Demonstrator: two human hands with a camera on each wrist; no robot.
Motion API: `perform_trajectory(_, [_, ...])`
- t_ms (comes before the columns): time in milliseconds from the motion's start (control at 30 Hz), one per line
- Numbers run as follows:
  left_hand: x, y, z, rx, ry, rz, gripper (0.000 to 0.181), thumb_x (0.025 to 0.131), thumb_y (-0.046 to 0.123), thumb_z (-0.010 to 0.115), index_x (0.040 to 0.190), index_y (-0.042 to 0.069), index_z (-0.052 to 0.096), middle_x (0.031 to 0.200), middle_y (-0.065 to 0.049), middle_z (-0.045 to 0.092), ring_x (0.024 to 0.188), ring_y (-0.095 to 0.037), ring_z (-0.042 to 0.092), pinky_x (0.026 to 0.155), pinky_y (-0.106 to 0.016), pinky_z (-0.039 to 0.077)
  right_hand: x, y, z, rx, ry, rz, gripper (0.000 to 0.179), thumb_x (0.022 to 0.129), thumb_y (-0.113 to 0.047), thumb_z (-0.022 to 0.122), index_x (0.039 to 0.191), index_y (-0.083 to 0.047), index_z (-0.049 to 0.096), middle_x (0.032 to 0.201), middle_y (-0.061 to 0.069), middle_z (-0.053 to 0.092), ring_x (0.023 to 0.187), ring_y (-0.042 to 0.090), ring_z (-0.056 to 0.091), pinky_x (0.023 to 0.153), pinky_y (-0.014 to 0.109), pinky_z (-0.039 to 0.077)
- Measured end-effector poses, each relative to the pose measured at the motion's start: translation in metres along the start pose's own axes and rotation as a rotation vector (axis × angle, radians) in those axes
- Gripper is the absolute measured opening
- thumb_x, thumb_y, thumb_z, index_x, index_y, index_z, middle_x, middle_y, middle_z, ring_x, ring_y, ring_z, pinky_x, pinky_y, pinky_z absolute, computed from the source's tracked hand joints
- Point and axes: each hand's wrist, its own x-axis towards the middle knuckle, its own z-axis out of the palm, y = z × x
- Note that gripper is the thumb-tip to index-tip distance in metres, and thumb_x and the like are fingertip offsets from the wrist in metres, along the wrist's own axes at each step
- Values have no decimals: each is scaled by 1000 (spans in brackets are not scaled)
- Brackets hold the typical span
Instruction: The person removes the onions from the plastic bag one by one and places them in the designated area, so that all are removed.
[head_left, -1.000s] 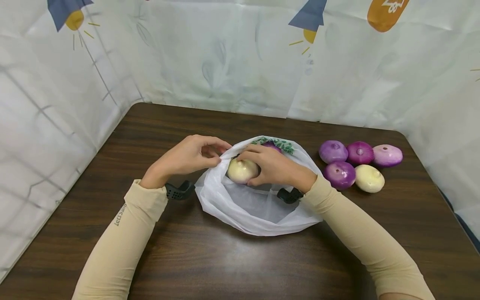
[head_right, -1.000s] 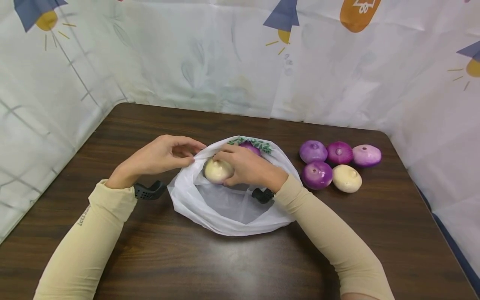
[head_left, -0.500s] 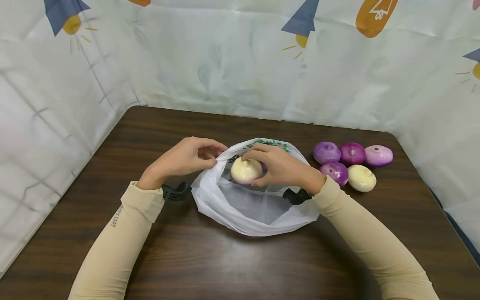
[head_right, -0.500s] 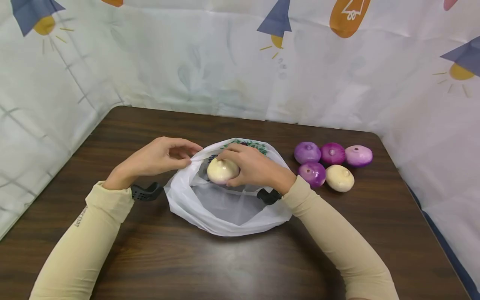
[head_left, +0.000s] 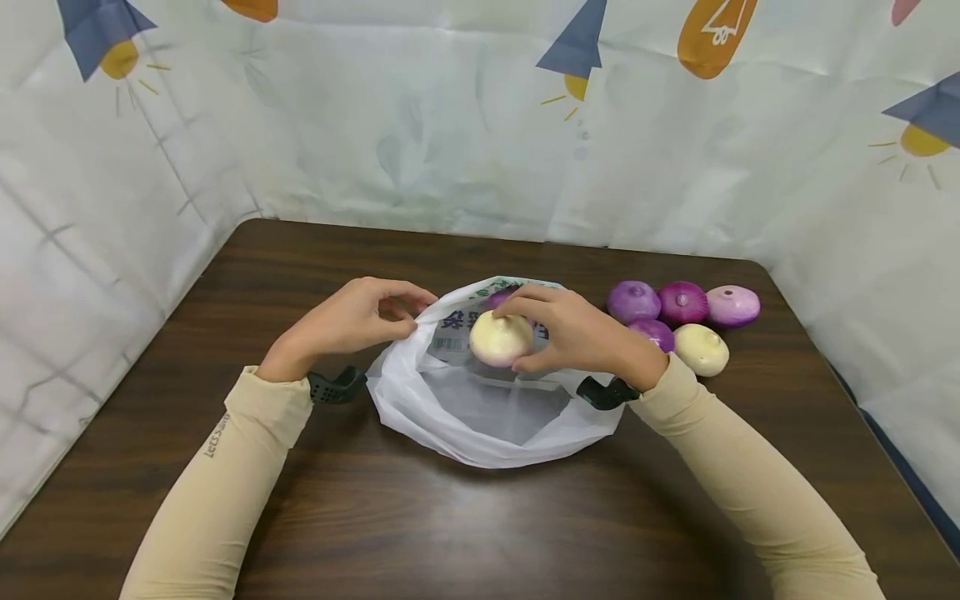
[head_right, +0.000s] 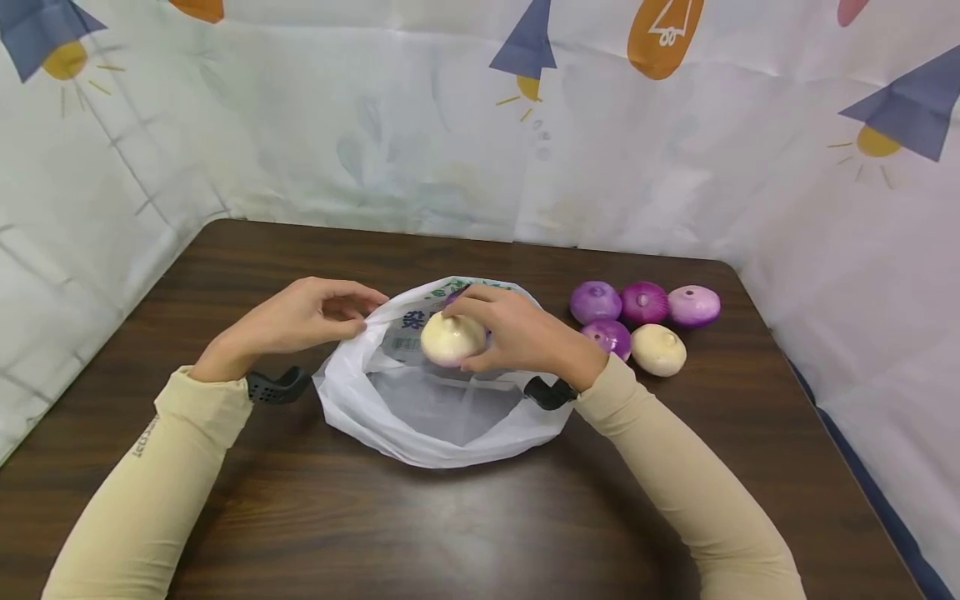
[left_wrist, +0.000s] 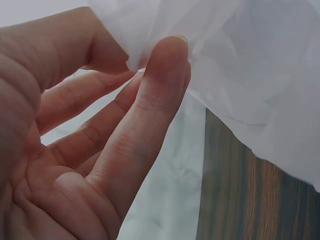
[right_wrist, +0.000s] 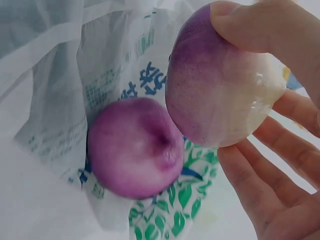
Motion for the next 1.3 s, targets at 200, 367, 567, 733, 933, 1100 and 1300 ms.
perform_trajectory(200, [-1, -2, 0, -10, 3, -13, 41, 93, 8, 62, 131, 20, 70, 116, -3, 75, 101, -17, 73, 85, -29, 53, -11, 5, -8, -6, 41, -2, 60, 73, -27, 93, 126, -15, 69, 125, 3, 68, 111, 20, 68, 94, 38, 59])
perform_trajectory(367, [-1, -2, 0, -8, 3, -14, 40, 93, 8, 63, 131, 20, 70, 116, -3, 75, 101, -17, 73, 85, -28, 53, -23, 13, -16, 2, 90, -9, 60, 73, -27, 94, 126, -15, 69, 123, 1, 69, 114, 19, 67, 96, 38, 58])
perform_trajectory(567, [-1, -3, 0, -10, -2, -10, 40, 94, 9, 63, 131, 21, 70, 117, -3, 75, 102, -16, 72, 84, -26, 52, -39, 19, -29, 31, 150, 9, 61, 71, -24, 96, 126, -14, 70, 123, 1, 70, 114, 18, 67, 96, 40, 58])
perform_trajectory(733, [0, -2, 0, -13, -2, -3, 39, 94, 8, 64, 131, 21, 71, 115, -3, 76, 101, -15, 73, 82, -23, 52, -53, 26, -36, -3, 210, 39, 62, 69, -24, 97, 124, -14, 71, 123, 1, 70, 106, 15, 67, 88, 33, 56])
perform_trajectory(933, [1, 0, 0, -11, -1, -5, 39, 94, 9, 64, 130, 22, 71, 114, -4, 76, 99, -15, 73, 81, -23, 52, -73, 36, -44, -21, 254, 99, 65, 66, -25, 99, 125, -17, 70, 123, -1, 70, 107, 13, 68, 92, 26, 55])
perform_trajectory(1100, [1, 1, 0, -13, -4, -11, 38, 94, 10, 66, 131, 21, 71, 115, -4, 76, 99, -14, 73, 81, -22, 51, -90, 42, -53, -33, 303, 160, 66, 64, -23, 100, 124, -20, 71, 121, -2, 70, 108, 14, 70, 95, 17, 51])
perform_trajectory(1300, [0, 2, -1, -22, -10, -19, 38, 95, 12, 67, 132, 22, 70, 120, -3, 75, 101, -12, 72, 82, -21, 52, -111, 48, -61, 19, 347, 268, 67, 65, -18, 99, 126, -23, 72, 119, -4, 70, 103, 2, 61, 90, 2, 43])
